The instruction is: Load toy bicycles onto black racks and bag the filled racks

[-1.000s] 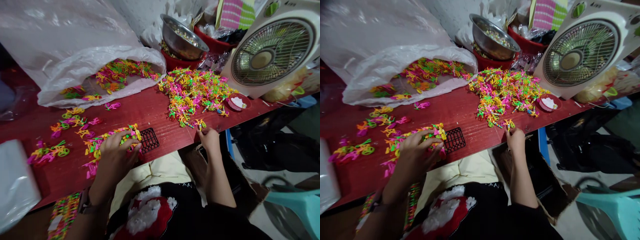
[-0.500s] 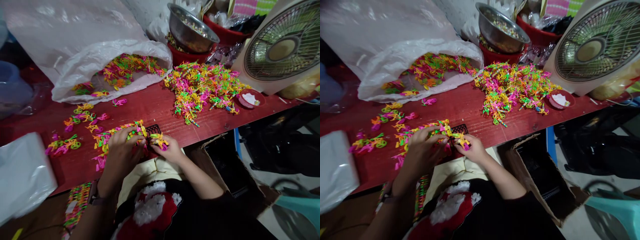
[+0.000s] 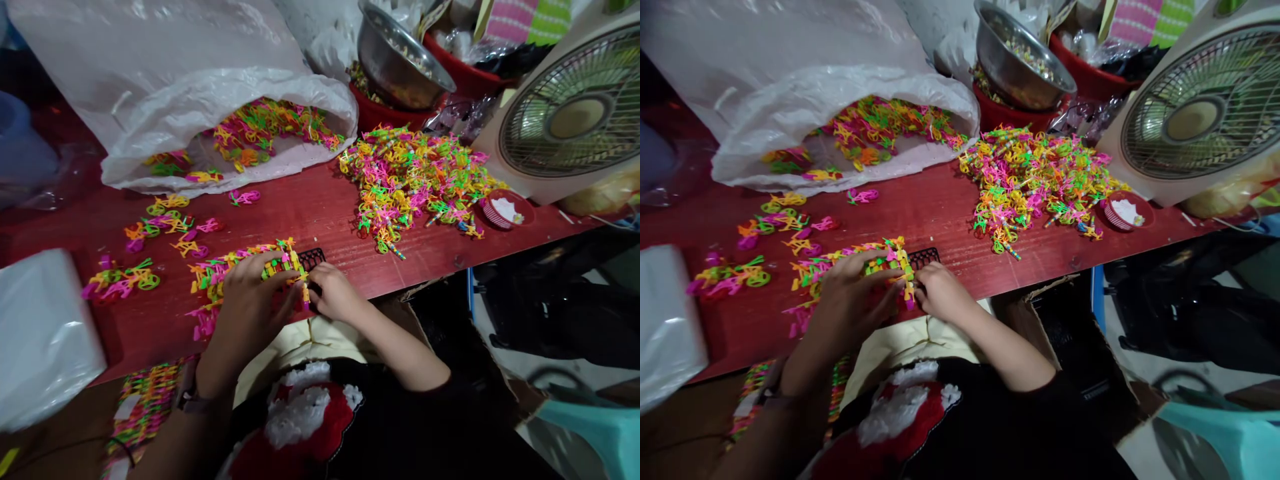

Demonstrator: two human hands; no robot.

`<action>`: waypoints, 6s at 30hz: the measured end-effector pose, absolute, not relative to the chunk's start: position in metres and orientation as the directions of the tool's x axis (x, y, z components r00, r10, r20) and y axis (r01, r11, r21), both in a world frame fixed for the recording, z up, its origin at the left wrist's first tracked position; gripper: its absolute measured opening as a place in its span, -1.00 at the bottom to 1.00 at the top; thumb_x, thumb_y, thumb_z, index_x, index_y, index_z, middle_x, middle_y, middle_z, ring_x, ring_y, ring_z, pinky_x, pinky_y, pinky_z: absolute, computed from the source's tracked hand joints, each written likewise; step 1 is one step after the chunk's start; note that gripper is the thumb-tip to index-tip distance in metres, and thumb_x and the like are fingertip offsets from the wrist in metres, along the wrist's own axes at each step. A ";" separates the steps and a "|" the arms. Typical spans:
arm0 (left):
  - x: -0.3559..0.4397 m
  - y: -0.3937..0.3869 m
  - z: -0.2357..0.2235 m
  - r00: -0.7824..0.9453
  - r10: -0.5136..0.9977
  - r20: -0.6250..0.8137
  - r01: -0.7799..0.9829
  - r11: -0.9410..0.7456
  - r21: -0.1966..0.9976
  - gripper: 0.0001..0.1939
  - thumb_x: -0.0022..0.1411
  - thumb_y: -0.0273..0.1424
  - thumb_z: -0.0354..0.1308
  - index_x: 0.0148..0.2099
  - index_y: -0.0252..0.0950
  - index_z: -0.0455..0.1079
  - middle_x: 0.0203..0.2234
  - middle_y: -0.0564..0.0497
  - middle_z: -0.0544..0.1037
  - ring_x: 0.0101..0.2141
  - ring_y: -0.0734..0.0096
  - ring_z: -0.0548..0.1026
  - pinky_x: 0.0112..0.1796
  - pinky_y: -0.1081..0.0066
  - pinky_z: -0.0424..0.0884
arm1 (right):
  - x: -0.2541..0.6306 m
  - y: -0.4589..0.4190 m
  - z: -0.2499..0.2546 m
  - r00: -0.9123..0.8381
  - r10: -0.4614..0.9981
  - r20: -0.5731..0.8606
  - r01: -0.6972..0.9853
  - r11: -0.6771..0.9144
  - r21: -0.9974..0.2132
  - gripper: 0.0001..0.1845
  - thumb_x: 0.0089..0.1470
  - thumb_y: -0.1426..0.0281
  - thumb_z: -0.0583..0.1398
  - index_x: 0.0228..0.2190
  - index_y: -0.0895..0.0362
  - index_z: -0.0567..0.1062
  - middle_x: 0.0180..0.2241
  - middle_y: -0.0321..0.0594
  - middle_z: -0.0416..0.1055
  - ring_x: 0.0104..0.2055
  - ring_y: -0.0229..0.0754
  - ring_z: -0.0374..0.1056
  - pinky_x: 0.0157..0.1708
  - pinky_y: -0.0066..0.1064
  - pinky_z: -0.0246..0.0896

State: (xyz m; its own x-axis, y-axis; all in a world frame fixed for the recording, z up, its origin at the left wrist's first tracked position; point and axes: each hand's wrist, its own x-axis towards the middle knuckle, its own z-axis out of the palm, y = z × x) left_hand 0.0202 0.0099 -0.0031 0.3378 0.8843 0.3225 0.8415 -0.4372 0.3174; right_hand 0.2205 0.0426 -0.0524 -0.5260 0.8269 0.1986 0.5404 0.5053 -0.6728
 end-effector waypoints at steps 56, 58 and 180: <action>0.016 0.007 -0.009 0.346 0.832 0.434 0.778 -0.513 0.363 -0.81 0.41 -0.36 0.19 0.04 -0.10 0.45 0.17 -0.03 0.46 0.19 0.00 0.35 0.18 -0.09 0.29 | 0.322 0.059 -0.054 0.182 0.937 0.300 0.732 0.074 -0.677 -0.78 0.28 0.23 0.19 -0.24 0.11 0.54 -0.23 -0.09 0.53 -0.16 -0.03 0.44 -0.09 -0.15 0.37; 0.014 0.005 -0.008 0.352 0.829 0.435 0.775 -0.519 0.361 -0.81 0.39 -0.38 0.20 0.03 -0.09 0.46 0.17 -0.01 0.47 0.19 -0.01 0.36 0.17 -0.09 0.30 | 0.357 0.064 -0.055 0.281 0.914 0.294 0.774 -0.034 -0.632 -0.76 0.19 0.19 0.25 -0.26 0.12 0.50 -0.27 -0.05 0.49 -0.20 0.05 0.40 -0.13 -0.07 0.35; 0.018 0.002 0.008 0.338 0.879 0.336 0.771 -0.463 0.437 -0.83 0.42 -0.30 0.18 0.01 -0.18 0.49 -0.01 -0.06 0.57 0.02 0.04 0.41 0.00 0.01 0.29 | 0.224 0.023 -0.074 -0.446 0.825 0.347 0.412 0.533 -0.739 -0.88 0.19 0.55 0.23 -0.32 0.10 0.55 -0.25 -0.09 0.54 -0.09 -0.02 0.38 -0.01 -0.14 0.34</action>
